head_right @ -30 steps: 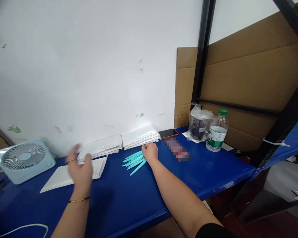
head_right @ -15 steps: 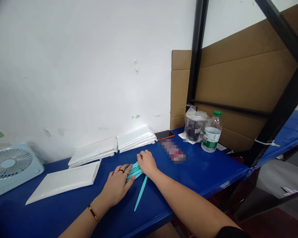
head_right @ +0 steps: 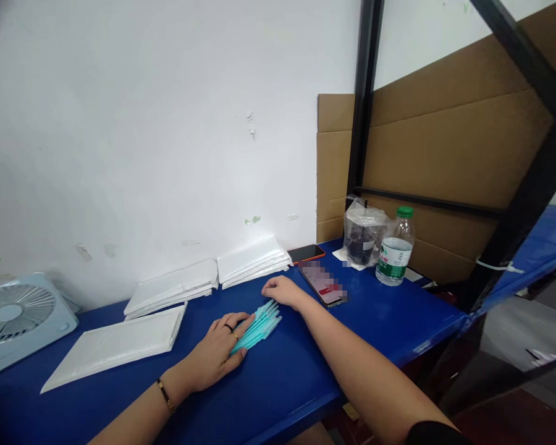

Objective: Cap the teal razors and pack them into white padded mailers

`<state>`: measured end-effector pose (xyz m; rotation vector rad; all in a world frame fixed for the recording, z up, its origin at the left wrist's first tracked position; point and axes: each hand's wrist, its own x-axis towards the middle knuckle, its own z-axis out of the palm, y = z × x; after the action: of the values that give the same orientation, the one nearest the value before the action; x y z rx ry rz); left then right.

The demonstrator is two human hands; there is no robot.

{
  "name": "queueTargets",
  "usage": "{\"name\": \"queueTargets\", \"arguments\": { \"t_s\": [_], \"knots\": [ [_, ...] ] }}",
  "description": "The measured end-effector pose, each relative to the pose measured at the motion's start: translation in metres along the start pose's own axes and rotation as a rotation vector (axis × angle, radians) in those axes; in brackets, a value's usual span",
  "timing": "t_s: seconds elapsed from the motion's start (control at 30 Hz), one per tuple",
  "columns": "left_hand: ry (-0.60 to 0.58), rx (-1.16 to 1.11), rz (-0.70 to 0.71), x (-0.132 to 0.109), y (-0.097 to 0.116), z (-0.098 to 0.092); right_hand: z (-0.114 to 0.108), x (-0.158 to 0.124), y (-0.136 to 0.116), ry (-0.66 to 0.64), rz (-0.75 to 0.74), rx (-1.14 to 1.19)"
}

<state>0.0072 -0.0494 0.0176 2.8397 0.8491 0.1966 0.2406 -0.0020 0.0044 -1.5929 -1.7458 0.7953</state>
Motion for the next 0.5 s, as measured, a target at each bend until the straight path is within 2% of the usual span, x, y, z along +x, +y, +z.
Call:
{"name": "queueTargets", "arguments": {
  "t_s": [0.13, 0.23, 0.33, 0.5],
  "knots": [
    [0.005, -0.09, 0.045, -0.004, -0.008, -0.004, -0.027, 0.011, -0.001, -0.329, -0.042, -0.001],
    [0.081, -0.269, -0.054, 0.005, -0.018, 0.0, -0.031, 0.014, 0.002, -0.466, -0.138, -0.003],
    [0.145, -0.393, -0.179, 0.021, -0.03, 0.002, -0.028, 0.013, 0.007, -0.437, -0.22, -0.046],
    [0.045, -0.394, -0.212, 0.04, -0.044, 0.004, -0.023, 0.011, 0.014, -0.398, -0.291, -0.103]
  ]
}}
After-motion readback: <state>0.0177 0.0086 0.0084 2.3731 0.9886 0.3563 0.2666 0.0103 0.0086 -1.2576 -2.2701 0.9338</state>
